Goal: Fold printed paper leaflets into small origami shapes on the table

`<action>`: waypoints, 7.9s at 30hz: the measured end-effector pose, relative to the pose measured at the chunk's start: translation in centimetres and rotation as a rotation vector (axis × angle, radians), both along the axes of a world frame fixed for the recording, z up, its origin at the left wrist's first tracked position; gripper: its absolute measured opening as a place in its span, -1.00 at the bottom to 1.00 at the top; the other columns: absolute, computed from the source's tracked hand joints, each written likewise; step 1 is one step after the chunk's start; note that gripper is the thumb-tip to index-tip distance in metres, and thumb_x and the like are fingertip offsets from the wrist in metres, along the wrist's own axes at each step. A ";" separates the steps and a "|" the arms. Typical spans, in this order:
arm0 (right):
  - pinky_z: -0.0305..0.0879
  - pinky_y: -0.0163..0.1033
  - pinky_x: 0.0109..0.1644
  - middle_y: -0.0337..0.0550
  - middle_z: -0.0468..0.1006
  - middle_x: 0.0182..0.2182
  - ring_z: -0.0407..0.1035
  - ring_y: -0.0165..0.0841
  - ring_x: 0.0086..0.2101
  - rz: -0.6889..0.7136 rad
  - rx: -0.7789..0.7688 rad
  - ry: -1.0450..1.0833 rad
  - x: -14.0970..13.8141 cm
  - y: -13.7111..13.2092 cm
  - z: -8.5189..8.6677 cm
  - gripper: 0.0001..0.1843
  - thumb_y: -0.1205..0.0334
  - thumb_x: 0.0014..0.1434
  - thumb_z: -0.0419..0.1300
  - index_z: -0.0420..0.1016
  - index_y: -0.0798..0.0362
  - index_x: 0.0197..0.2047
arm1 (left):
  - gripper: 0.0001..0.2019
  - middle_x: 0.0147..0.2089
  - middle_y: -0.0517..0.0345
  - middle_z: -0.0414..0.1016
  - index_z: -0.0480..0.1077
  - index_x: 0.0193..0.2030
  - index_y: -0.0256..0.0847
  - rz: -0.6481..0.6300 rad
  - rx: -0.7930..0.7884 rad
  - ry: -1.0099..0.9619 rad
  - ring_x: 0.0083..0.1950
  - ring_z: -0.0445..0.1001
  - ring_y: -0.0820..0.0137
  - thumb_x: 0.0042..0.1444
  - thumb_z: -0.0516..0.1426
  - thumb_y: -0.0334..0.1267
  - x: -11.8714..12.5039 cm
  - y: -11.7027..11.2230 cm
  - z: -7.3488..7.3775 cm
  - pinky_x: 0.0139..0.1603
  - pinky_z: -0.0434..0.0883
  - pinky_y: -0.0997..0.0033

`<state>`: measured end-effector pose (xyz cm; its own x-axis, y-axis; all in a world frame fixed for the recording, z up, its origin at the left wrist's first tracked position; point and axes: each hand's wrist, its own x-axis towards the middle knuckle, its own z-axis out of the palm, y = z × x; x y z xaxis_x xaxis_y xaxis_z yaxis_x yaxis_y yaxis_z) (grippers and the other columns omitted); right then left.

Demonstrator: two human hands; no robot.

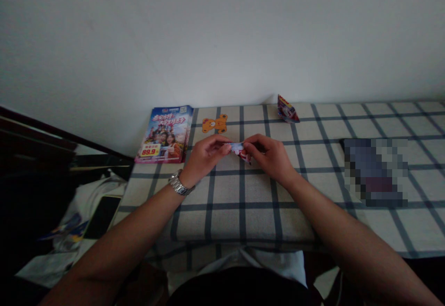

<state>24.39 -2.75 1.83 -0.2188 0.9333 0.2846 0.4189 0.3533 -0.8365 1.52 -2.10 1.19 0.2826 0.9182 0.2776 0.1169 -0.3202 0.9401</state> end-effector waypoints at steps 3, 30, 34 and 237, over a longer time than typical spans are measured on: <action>0.43 -0.26 -0.28 -0.19 0.68 -0.36 0.54 -0.33 -0.38 0.018 0.005 -0.018 -0.1 -0.1 0.1 -0.79 0.06 0.38 0.25 0.63 -0.01 -0.18 | -0.78 -0.08 0.06 0.66 0.55 -0.03 -0.20 -0.019 0.049 0.010 -0.10 0.64 0.40 0.30 0.29 -0.12 0.2 -0.1 -0.1 -0.04 0.57 0.44; 0.44 -0.23 -0.23 -0.16 0.73 -0.26 0.58 -0.28 -0.31 0.137 0.042 -0.159 0.2 0.0 0.1 -0.80 0.09 0.38 0.24 0.66 -0.03 -0.15 | -0.98 -0.24 0.15 0.60 0.50 -0.19 -0.19 -0.021 0.100 0.222 -0.23 0.57 0.42 0.25 0.24 -0.33 0.1 -0.4 0.7 -0.15 0.51 0.43; 0.44 -0.24 -0.23 -0.16 0.73 -0.26 0.57 -0.30 -0.33 0.129 0.057 -0.160 0.5 0.0 0.0 -0.81 0.09 0.36 0.26 0.67 -0.02 -0.15 | -0.92 -0.20 0.15 0.64 0.56 -0.13 -0.17 -0.046 0.105 0.237 -0.21 0.60 0.41 0.30 0.25 -0.26 0.0 -0.3 0.7 -0.13 0.53 0.42; 0.64 -0.20 -0.13 -0.13 0.73 -0.30 0.63 -0.31 -0.30 0.110 -0.436 0.467 -0.3 0.3 -0.6 -0.68 -0.09 0.22 0.41 0.71 -0.02 -0.15 | -0.83 -0.06 0.04 0.71 0.60 -0.05 -0.20 0.000 0.062 0.007 -0.07 0.69 0.36 0.32 0.27 -0.19 0.2 -0.2 -0.1 0.02 0.62 0.37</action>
<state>24.09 -2.49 1.23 -0.2645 0.9640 -0.0266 -0.0434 -0.0395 -0.9983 1.76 -2.30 1.09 0.2845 0.8995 0.3317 0.1234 -0.3775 0.9178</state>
